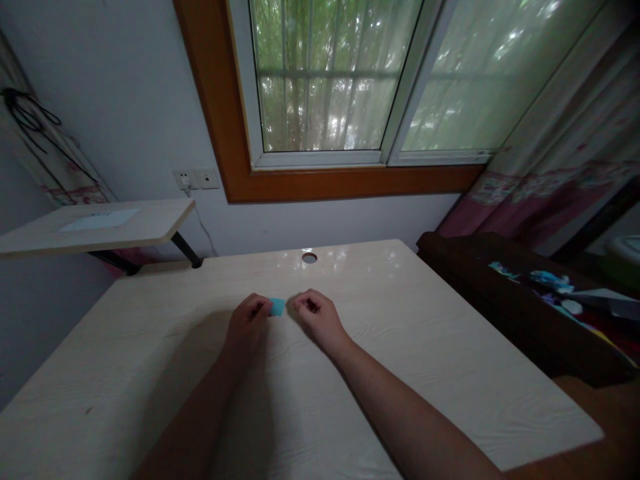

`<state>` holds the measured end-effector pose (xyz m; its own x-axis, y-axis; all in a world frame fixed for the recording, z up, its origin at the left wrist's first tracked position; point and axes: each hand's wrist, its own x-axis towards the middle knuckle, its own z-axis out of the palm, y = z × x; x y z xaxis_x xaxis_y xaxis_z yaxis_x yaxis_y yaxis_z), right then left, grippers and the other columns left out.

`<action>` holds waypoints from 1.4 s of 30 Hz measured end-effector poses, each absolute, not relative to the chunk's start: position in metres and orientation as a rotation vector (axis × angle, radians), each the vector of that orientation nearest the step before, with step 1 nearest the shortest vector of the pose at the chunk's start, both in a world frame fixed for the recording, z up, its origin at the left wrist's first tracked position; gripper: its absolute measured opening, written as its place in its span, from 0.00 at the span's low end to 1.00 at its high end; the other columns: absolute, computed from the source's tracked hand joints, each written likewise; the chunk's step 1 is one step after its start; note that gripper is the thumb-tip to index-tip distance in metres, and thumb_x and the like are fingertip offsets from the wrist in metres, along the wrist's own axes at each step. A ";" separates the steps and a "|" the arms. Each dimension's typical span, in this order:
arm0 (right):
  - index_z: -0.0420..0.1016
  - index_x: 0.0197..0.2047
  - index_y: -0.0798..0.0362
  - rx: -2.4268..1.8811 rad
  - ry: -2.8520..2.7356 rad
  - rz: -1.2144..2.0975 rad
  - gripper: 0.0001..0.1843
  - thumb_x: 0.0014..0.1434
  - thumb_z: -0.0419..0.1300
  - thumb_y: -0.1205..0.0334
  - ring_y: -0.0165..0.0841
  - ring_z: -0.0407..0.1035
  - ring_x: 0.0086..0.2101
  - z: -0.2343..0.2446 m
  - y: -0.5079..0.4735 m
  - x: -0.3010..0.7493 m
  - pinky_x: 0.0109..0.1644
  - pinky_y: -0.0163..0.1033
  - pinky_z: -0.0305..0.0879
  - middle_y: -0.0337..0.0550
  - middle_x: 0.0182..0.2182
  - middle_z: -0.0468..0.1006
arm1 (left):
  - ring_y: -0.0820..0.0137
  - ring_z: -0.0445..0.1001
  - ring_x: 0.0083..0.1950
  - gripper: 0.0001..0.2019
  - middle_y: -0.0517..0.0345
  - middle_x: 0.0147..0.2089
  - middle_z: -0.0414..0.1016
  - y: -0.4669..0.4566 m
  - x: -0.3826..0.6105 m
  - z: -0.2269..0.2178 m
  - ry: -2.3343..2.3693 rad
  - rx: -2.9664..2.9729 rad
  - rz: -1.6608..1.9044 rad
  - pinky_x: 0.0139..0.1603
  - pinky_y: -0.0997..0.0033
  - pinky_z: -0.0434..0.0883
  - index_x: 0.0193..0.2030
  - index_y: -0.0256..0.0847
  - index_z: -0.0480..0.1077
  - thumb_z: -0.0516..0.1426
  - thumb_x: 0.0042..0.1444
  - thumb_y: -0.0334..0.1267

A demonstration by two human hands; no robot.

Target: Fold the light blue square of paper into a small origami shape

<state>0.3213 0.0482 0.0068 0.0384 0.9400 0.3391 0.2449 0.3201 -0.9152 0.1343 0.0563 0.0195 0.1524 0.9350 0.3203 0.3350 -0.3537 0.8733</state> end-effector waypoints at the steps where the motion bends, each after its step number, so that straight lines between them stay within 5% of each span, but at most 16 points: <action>1: 0.76 0.31 0.54 -1.154 -1.452 0.784 0.06 0.56 0.59 0.62 0.30 0.64 0.28 0.006 0.049 0.321 0.32 0.34 0.59 0.39 0.26 0.73 | 0.69 0.69 0.35 0.13 0.59 0.31 0.69 0.056 0.134 0.019 1.218 1.786 1.196 0.37 0.72 0.66 0.32 0.40 0.70 0.53 0.61 0.46; 18: 0.77 0.33 0.52 -1.068 -1.757 0.749 0.05 0.58 0.60 0.64 0.30 0.66 0.29 0.008 0.046 0.320 0.33 0.33 0.59 0.39 0.27 0.73 | 0.69 0.72 0.36 0.10 0.57 0.34 0.73 0.057 0.140 0.017 1.171 1.910 1.078 0.37 0.71 0.69 0.35 0.41 0.73 0.55 0.59 0.44; 42: 0.76 0.31 0.54 -1.188 -1.405 0.723 0.06 0.56 0.60 0.62 0.31 0.64 0.27 0.006 0.050 0.323 0.31 0.35 0.59 0.40 0.27 0.73 | 0.72 0.68 0.30 0.11 0.60 0.29 0.71 0.058 0.137 0.015 1.253 1.905 1.040 0.31 0.74 0.64 0.30 0.40 0.71 0.57 0.57 0.44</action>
